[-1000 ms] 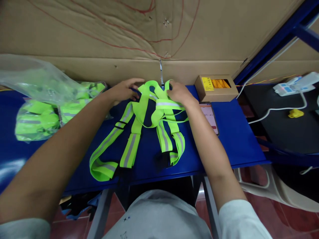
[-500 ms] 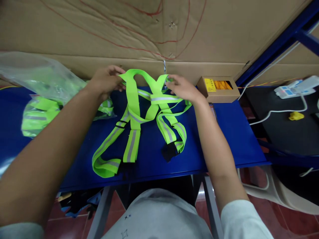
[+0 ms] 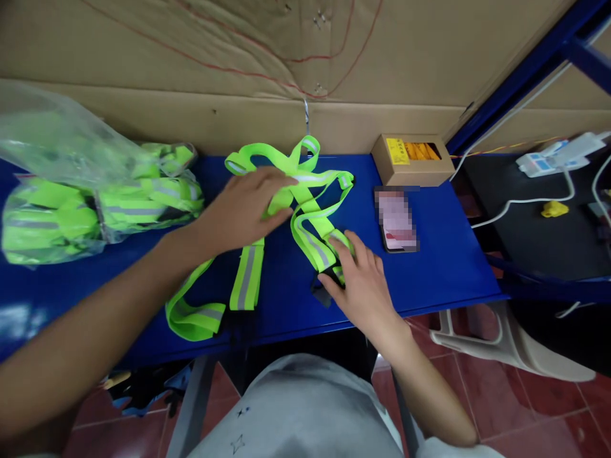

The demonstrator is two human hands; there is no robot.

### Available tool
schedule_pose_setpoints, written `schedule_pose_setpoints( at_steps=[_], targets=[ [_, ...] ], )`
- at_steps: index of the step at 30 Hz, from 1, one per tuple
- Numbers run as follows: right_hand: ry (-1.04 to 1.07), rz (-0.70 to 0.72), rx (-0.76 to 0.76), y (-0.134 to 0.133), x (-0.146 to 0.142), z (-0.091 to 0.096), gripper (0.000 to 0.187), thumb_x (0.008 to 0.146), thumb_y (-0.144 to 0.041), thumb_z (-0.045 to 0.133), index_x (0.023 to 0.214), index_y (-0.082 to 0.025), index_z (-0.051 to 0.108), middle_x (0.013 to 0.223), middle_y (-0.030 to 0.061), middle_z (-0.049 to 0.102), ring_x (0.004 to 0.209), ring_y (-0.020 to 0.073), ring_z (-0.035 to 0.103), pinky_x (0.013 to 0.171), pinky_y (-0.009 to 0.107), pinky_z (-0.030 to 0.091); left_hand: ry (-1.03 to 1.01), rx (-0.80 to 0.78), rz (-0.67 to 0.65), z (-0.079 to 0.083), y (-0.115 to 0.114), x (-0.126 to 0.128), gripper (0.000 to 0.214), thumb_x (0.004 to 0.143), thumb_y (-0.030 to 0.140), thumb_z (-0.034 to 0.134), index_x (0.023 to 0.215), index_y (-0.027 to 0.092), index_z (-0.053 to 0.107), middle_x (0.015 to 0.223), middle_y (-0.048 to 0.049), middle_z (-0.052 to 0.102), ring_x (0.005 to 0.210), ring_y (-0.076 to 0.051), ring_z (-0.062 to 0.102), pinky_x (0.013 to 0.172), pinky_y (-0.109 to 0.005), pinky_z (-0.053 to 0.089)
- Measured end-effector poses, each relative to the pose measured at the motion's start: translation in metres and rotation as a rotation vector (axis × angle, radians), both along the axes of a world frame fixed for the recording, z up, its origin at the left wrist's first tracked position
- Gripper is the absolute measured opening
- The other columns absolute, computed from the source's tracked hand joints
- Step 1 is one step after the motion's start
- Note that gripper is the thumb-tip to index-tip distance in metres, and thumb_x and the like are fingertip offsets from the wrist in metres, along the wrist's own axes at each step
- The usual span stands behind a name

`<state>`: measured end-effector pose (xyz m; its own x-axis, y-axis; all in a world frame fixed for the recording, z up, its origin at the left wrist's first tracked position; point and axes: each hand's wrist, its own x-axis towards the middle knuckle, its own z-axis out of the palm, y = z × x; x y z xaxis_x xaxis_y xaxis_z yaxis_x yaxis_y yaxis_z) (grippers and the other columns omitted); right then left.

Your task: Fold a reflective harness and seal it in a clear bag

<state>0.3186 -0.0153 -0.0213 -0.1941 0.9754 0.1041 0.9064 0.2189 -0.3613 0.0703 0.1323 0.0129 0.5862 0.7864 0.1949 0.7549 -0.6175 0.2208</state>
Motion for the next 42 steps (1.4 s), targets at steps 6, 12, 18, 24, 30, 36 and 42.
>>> schedule_pose_setpoints(
  at_steps=[6,12,18,24,30,36,42],
  targets=[
    [0.209,0.016,-0.069,-0.008,0.024,-0.006,0.051,0.099,-0.021,0.058,0.148,-0.027,0.045,0.169,0.0150,0.039,0.160,0.0317,0.036,0.124,0.060,0.042,0.200,0.004,0.111,-0.022,-0.008,-0.007,0.057,0.102,0.022,0.045,0.159,0.018,0.044,0.161,-0.0215,0.047,0.147,-0.043,0.049,0.116,-0.062,0.044],
    [0.118,-0.008,-0.007,-0.027,0.046,-0.008,0.039,0.096,-0.017,0.054,0.133,-0.027,0.061,0.161,0.0103,0.051,0.153,0.0360,0.044,0.119,0.066,0.042,0.196,-0.017,0.219,-0.030,0.005,-0.032,0.055,0.100,0.018,0.039,0.154,0.017,0.051,0.152,-0.0218,0.054,0.136,-0.042,0.058,0.112,-0.061,0.048],
    [0.175,-0.069,0.124,-0.037,0.054,0.001,0.044,0.103,-0.011,0.042,0.138,-0.028,0.065,0.162,0.0053,0.054,0.158,0.0304,0.039,0.125,0.058,0.037,0.145,-0.020,0.193,-0.014,-0.007,-0.011,0.064,0.094,0.024,0.052,0.157,0.012,0.043,0.160,-0.0228,0.046,0.146,-0.043,0.049,0.121,-0.060,0.042],
    [0.079,-0.083,0.228,-0.023,0.006,0.011,0.049,0.103,-0.051,0.065,0.141,-0.020,0.060,0.143,0.0137,0.068,0.137,0.0328,0.060,0.119,0.054,0.039,0.046,-0.005,-0.073,-0.006,0.007,0.032,0.063,0.099,0.017,0.043,0.162,0.016,0.039,0.166,-0.0171,0.045,0.153,-0.035,0.044,0.125,-0.056,0.036],
    [-0.064,-0.080,0.214,-0.022,-0.005,-0.005,0.017,0.108,-0.029,0.061,0.120,-0.025,0.071,0.113,0.0044,0.079,0.111,0.0267,0.070,0.111,0.054,0.031,0.182,-0.035,-0.073,-0.012,0.049,0.057,0.055,0.099,0.012,0.039,0.151,0.020,0.055,0.138,-0.0157,0.068,0.133,-0.036,0.061,0.112,-0.058,0.044],
    [-0.006,0.056,0.178,-0.038,0.017,-0.004,0.016,0.109,-0.019,0.056,0.116,-0.023,0.070,0.108,0.0025,0.081,0.098,0.0203,0.072,0.104,0.047,0.033,0.095,0.014,0.094,-0.012,0.062,0.038,0.041,0.105,0.017,0.034,0.130,0.021,0.066,0.131,-0.0073,0.066,0.122,-0.024,0.061,0.108,-0.045,0.048],
    [-0.034,0.119,0.185,-0.045,0.033,0.000,0.021,0.107,-0.015,0.059,0.125,-0.022,0.067,0.113,0.0025,0.080,0.099,0.0208,0.072,0.101,0.046,0.036,-0.061,0.052,0.250,-0.009,0.077,0.016,0.034,0.107,0.033,0.039,0.119,0.023,0.069,0.126,-0.0049,0.065,0.115,-0.020,0.059,0.102,-0.041,0.051]
  ],
)
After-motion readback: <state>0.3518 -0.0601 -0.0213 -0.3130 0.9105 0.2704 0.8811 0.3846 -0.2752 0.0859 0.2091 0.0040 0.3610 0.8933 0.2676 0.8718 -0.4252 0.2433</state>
